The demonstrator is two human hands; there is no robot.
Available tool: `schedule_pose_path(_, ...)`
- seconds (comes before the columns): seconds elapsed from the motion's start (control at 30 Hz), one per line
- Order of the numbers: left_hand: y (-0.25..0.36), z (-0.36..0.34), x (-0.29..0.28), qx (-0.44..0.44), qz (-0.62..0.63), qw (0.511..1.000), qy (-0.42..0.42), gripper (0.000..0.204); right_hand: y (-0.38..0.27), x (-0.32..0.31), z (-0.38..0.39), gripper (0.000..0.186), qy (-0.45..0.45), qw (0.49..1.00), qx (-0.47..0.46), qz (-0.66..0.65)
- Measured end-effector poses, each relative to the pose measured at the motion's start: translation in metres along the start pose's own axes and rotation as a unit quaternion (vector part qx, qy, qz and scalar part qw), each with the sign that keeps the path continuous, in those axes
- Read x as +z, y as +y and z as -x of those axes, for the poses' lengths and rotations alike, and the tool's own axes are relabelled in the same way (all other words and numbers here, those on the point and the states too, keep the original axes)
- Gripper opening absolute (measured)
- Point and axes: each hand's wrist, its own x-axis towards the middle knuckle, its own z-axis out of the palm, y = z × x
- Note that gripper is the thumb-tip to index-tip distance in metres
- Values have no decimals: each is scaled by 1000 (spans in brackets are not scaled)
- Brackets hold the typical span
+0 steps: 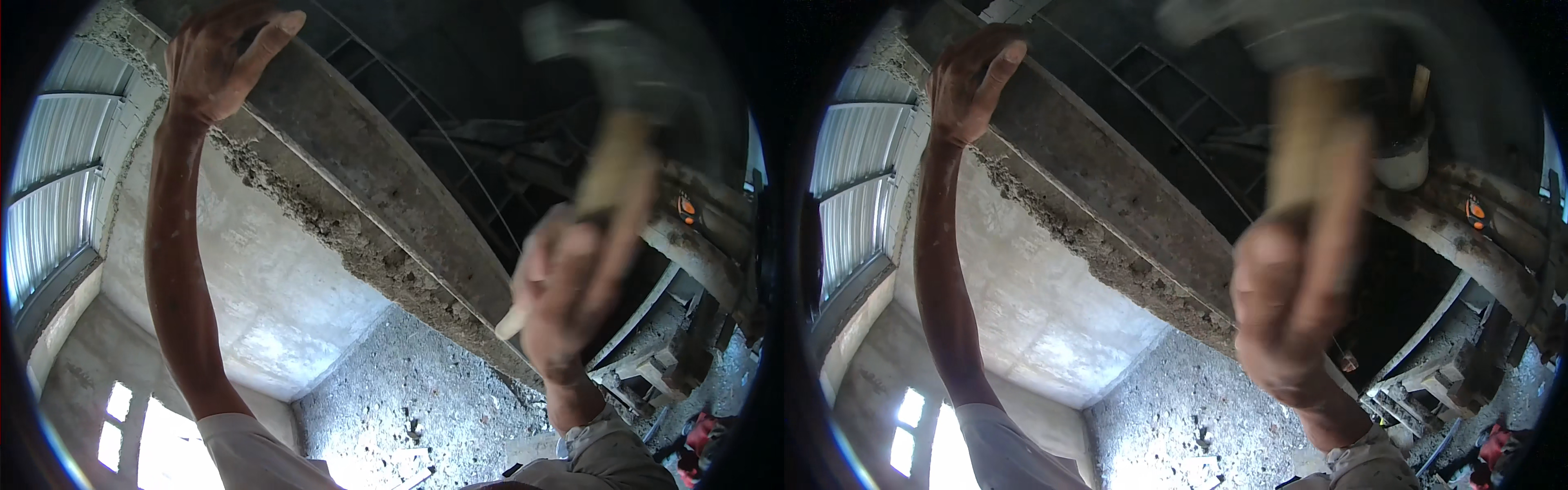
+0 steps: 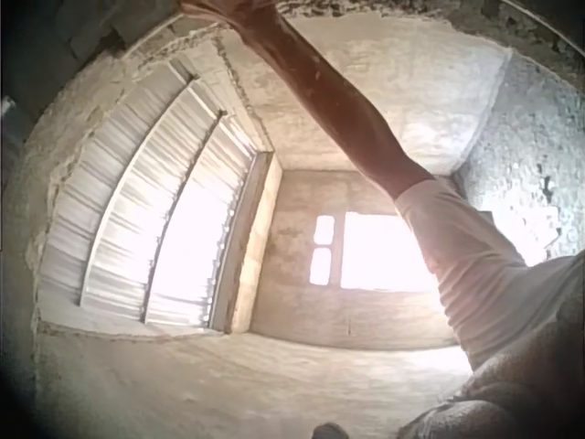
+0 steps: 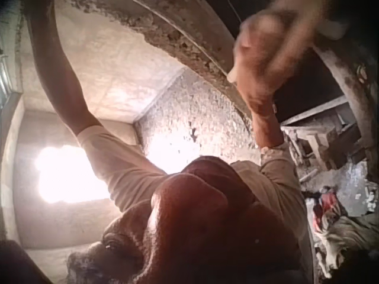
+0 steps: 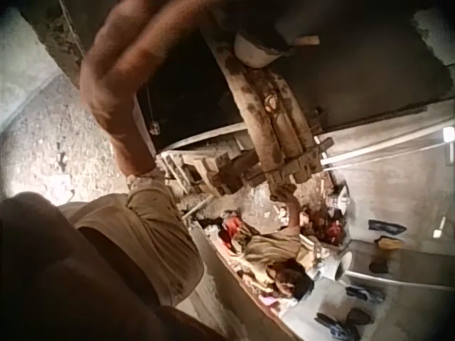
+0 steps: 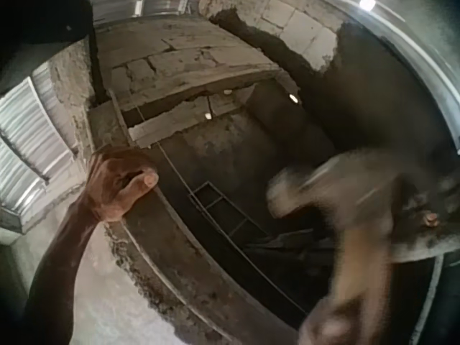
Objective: The person hammer nails into a wooden board and measures the distance between the board and a concrete column.
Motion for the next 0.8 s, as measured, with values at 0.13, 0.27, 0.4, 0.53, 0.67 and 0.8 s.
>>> schedule_pose_path(0.13, -4, 5, 3, 28, -24, 999, 21, 46, 40, 15, 26, 59, -175, 976, -83, 97)
schedule_pose_path(0.27, 10, 0, 14, 54, 76, 992, 82, 37, 50, 15, 42, 63, -187, 975, -31, 115)
schedule_pose_path(0.4, -45, -1, 35, 177, 137, 958, 176, 58, 32, 28, 31, 60, -290, 938, 129, 137)
schedule_pose_path(0.53, -3, 8, 0, 2, -20, 1000, 12, 41, 24, 13, 19, 53, -127, 953, -126, 245)
schedule_pose_path(0.67, 14, -3, 2, 30, 22, 999, 37, 54, 48, 28, 22, 54, -176, 955, -99, 219)
schedule_pose_path(0.8, -2, -3, -4, 25, -4, 999, 23, 58, 37, 32, 25, 57, -236, 944, -13, 231)
